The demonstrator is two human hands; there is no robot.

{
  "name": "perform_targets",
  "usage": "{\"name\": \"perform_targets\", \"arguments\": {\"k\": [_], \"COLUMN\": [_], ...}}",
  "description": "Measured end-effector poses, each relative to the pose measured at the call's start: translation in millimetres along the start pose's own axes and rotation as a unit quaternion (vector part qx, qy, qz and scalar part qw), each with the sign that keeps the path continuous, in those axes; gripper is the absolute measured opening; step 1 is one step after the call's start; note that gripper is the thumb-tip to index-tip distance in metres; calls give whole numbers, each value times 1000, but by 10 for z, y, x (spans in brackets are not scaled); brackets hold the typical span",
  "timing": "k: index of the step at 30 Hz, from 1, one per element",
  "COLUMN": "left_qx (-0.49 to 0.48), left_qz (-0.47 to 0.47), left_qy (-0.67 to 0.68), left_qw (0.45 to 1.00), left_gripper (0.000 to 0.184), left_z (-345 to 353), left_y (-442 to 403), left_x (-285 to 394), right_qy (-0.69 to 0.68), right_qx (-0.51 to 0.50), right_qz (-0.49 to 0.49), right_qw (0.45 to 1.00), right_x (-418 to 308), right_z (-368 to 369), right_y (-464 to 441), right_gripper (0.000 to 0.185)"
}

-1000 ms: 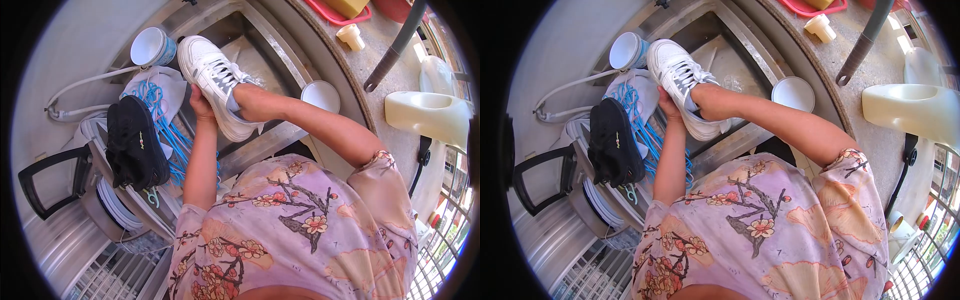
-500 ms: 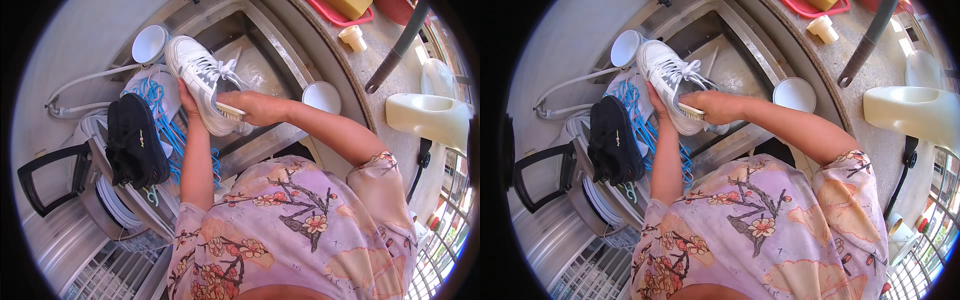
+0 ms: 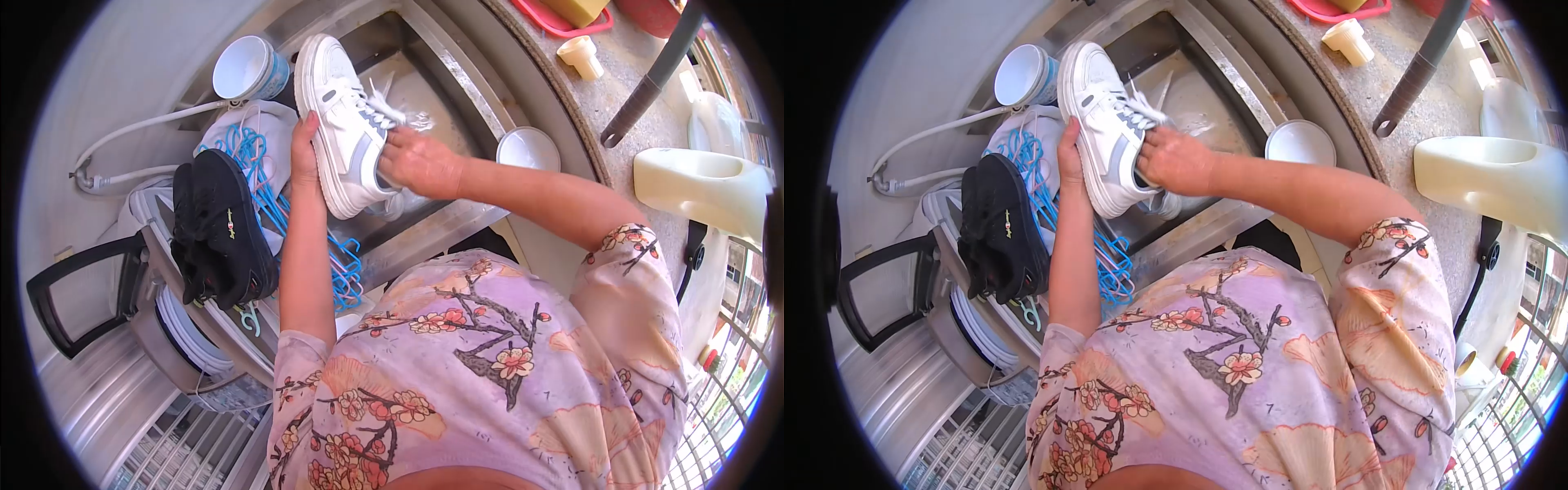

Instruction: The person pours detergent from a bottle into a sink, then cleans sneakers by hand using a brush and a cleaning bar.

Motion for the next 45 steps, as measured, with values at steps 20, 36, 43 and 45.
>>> {"name": "perform_targets", "arguments": {"k": [20,36,43,45], "left_qx": [-37,19,20,-25], "left_qz": [-53,-84,-129,-144], "left_qy": [84,168,127,156], "left_qw": [994,982,983,977], "left_gripper": [70,50,46,47], "left_z": [163,-318,-333,-330], "left_y": [-34,13,11,18], "left_x": [-82,-776,-890,-899], "right_qy": [-28,-585,-224,-192], "right_qx": [143,335,241,227], "right_qz": [9,381,326,341], "right_qw": [989,632,886,892], "right_x": [-234,1003,239,361], "right_z": [-361,-220,-26,-58], "right_y": [187,989,209,143], "right_gripper": [38,52,68,64]}}
Point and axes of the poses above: each hand's wrist, its own y-axis away from the middle knuckle, its own z-axis out of the palm, x = y × z, the point moved 7 cm from there along -y, towards the middle knuckle
